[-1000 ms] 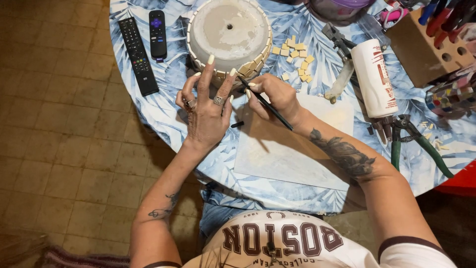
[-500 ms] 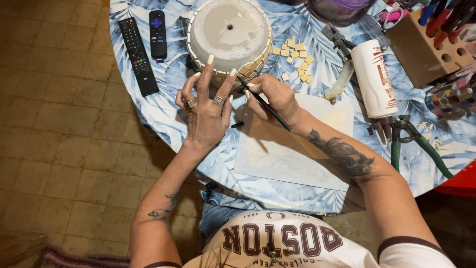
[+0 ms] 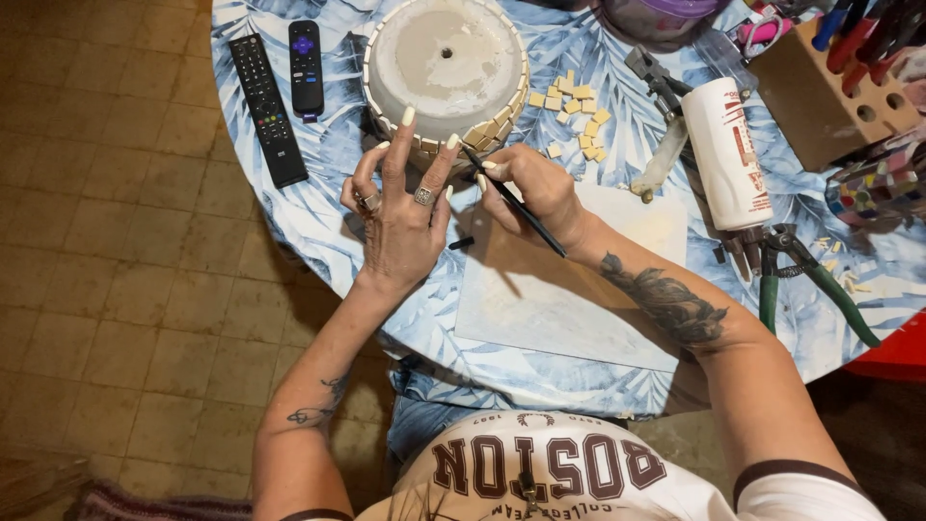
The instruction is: Applying small mosaic tiles to the exterior of a ceramic pot using glue and nippers for trimming.
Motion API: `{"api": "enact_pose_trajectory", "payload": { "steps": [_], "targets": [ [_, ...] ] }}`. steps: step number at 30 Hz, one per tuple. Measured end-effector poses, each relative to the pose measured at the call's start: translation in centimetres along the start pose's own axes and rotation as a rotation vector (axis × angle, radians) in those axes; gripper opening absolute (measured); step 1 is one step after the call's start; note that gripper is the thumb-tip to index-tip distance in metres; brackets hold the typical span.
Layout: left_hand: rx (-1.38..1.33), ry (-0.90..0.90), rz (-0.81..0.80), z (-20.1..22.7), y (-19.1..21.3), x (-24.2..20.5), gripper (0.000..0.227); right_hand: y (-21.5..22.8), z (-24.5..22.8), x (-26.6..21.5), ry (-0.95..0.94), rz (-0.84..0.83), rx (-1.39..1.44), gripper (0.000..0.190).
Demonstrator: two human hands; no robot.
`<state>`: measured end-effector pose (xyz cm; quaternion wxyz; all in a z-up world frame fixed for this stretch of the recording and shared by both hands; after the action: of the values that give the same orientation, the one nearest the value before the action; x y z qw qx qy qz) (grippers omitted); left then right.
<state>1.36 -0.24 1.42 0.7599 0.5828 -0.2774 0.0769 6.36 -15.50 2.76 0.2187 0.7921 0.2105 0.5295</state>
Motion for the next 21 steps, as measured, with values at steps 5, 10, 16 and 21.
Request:
{"api": "enact_pose_trajectory", "payload": {
  "steps": [5, 10, 16, 21],
  "targets": [
    [-0.012, -0.001, -0.007, -0.1, -0.1, -0.1, 0.048, 0.1, 0.1, -0.2, 0.004, 0.02, 0.031, 0.007],
    [-0.106, 0.003, -0.001, 0.2, -0.1, -0.1, 0.047, 0.3, 0.9, -0.6, 0.0, 0.039, -0.03, 0.013],
    [-0.127, 0.004, 0.017, 0.7, 0.1, 0.0, 0.043, 1.3, -0.2, 0.7, -0.01, 0.045, -0.026, 0.011],
    [-0.134, 0.011, 0.099, 0.8, 0.5, 0.6, 0.034, 1.0, -0.3, 1.6, 0.033, 0.068, -0.047, 0.012]
  ]
}}
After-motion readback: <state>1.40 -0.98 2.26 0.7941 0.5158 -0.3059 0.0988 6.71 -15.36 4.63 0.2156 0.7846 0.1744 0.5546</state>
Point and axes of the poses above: each hand's wrist, its own x-axis towards the middle knuckle, its own y-axis out of the back of the hand, z = x × y, the point moved 2 cm from there along x, towards the middle knuckle, and after that the axes turned 15 degrees about -z, right-handed, at the moved point
